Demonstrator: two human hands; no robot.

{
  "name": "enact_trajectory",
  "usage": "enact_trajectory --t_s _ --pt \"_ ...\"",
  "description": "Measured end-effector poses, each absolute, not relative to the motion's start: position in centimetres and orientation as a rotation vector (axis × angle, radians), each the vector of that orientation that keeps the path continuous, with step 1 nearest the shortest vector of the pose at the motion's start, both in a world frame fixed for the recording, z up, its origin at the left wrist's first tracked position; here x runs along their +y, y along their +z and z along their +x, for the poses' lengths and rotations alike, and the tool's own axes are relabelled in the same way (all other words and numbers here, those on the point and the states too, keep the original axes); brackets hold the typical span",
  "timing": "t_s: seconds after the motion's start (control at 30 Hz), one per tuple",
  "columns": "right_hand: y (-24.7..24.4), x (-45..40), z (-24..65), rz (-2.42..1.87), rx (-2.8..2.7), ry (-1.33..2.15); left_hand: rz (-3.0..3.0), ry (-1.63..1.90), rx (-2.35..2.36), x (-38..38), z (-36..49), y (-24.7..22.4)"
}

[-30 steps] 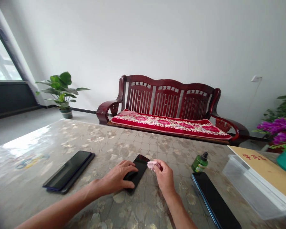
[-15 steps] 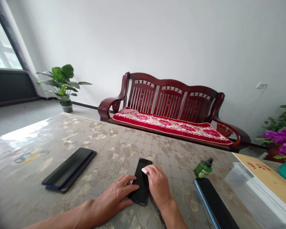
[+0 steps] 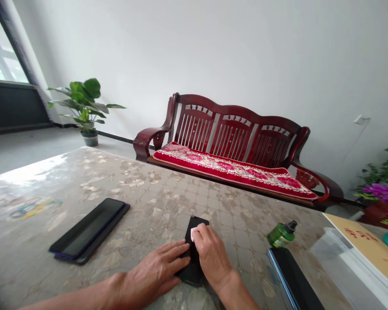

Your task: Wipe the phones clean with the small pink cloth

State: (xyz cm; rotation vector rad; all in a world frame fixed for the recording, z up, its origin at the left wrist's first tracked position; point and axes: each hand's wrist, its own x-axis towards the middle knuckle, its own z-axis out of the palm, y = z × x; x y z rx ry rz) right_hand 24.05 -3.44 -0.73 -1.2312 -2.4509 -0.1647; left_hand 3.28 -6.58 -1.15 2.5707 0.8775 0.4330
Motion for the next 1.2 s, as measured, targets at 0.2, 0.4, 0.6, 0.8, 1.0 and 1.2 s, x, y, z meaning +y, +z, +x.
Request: enact_trajectory --t_s 0.2,0.4,0.6,0.8,1.0,1.2 --pt "-0.8 0.4 22.7 -1.418 -2.417 -0.338 2.656 0.421 0.861 -6.4 3.0 -1.2" --pt "-1.0 -1.3 22.9 -1.340 -2.440 -0.247 2.675 0.462 0.861 -6.5 3.2 -1.6" --pt "-1.0 -3.7 24.0 -1.168 -2.490 -0.118 2.688 0.471 0.846 -6.5 3.2 -1.5" --pt "-1.5 -0.4 24.0 -1.330 -2.356 -0.178 2.706 0.446 0.846 -6.4 3.1 -1.4" --pt "-1.3 -1.5 24.8 -1.269 -2.396 -0.167 2.715 0.444 0.845 -6.5 3.1 -1.4" --pt "-1.1 -3.2 25.7 -1.202 -2.461 -0.155 2.720 0.429 0.858 -6.5 3.2 -1.5"
